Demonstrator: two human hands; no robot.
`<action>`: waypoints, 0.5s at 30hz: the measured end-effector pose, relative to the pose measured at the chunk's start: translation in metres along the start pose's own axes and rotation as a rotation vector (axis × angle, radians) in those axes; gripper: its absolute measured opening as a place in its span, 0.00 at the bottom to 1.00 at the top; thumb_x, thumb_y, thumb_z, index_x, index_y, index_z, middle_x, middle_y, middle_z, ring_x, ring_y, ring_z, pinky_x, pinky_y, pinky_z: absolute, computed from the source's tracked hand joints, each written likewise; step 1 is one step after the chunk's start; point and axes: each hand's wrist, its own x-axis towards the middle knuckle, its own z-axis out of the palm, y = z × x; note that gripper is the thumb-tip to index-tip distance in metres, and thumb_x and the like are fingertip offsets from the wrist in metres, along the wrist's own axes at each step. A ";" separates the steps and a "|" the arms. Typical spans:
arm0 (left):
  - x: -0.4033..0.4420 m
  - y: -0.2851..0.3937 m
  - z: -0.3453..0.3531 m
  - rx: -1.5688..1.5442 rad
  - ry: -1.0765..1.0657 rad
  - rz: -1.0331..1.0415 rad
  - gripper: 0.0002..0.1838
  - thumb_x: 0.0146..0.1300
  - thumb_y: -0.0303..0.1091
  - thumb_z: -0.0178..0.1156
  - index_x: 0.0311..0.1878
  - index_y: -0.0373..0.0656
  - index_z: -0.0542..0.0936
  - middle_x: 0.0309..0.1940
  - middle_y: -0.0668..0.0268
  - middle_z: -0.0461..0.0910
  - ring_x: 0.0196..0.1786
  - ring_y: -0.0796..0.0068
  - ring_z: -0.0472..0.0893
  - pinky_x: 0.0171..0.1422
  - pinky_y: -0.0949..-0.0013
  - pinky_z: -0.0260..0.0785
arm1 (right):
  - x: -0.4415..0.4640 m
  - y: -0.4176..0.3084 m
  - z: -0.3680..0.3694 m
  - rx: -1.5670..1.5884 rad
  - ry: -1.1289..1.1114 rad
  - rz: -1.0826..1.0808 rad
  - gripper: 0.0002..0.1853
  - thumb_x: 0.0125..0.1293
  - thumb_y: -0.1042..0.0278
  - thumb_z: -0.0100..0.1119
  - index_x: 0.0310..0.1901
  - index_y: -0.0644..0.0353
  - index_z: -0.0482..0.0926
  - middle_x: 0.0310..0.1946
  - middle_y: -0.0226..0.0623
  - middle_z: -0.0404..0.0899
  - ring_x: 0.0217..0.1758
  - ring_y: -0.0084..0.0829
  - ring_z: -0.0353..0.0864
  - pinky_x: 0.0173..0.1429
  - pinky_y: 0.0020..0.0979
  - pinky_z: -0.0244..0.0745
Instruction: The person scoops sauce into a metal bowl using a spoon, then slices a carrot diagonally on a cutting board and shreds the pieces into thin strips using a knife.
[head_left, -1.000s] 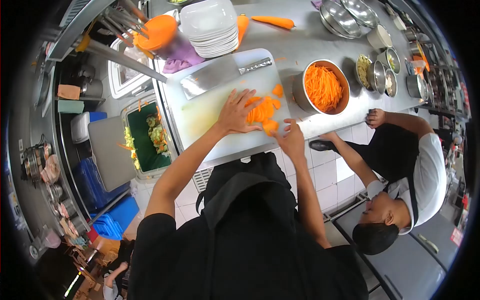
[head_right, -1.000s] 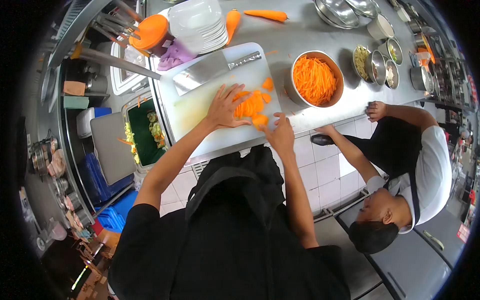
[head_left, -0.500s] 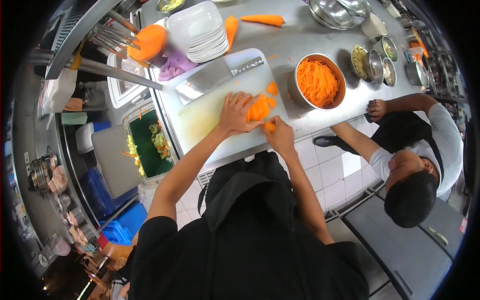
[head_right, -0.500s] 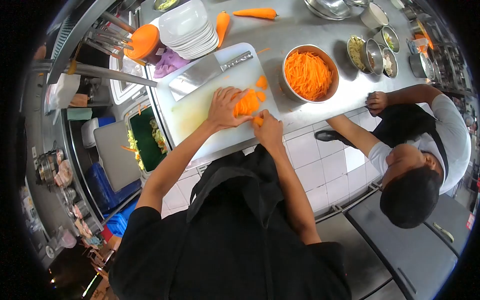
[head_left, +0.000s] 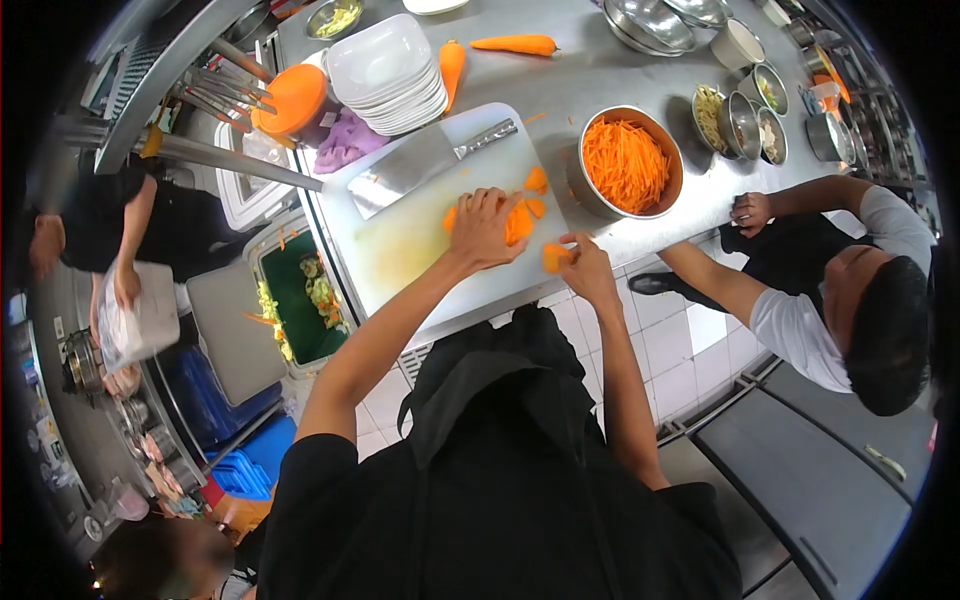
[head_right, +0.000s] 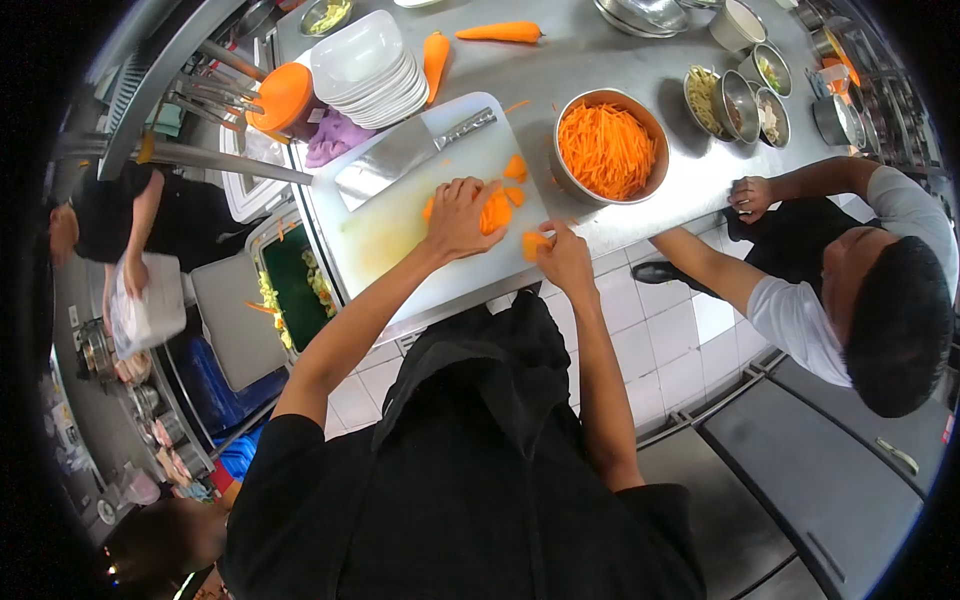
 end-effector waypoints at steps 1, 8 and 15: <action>0.002 0.000 0.000 -0.015 -0.040 -0.024 0.32 0.48 0.48 0.69 0.58 0.49 0.77 0.49 0.62 0.75 0.56 0.62 0.72 0.61 0.54 0.59 | -0.001 0.000 -0.001 0.025 -0.067 -0.022 0.13 0.60 0.72 0.62 0.47 0.65 0.78 0.30 0.45 0.84 0.35 0.40 0.87 0.42 0.37 0.81; -0.001 -0.012 0.003 -0.117 -0.081 0.019 0.27 0.48 0.46 0.68 0.52 0.48 0.76 0.45 0.63 0.75 0.53 0.62 0.75 0.61 0.54 0.59 | 0.020 0.010 0.010 0.482 0.022 0.108 0.12 0.62 0.72 0.63 0.45 0.68 0.77 0.34 0.43 0.84 0.35 0.31 0.87 0.40 0.30 0.82; -0.005 -0.014 0.001 -0.163 -0.046 0.028 0.27 0.47 0.41 0.69 0.51 0.45 0.75 0.45 0.62 0.77 0.50 0.59 0.76 0.60 0.58 0.62 | 0.026 -0.044 0.056 1.148 0.187 0.383 0.14 0.63 0.71 0.68 0.46 0.62 0.73 0.36 0.37 0.82 0.33 0.28 0.86 0.31 0.25 0.76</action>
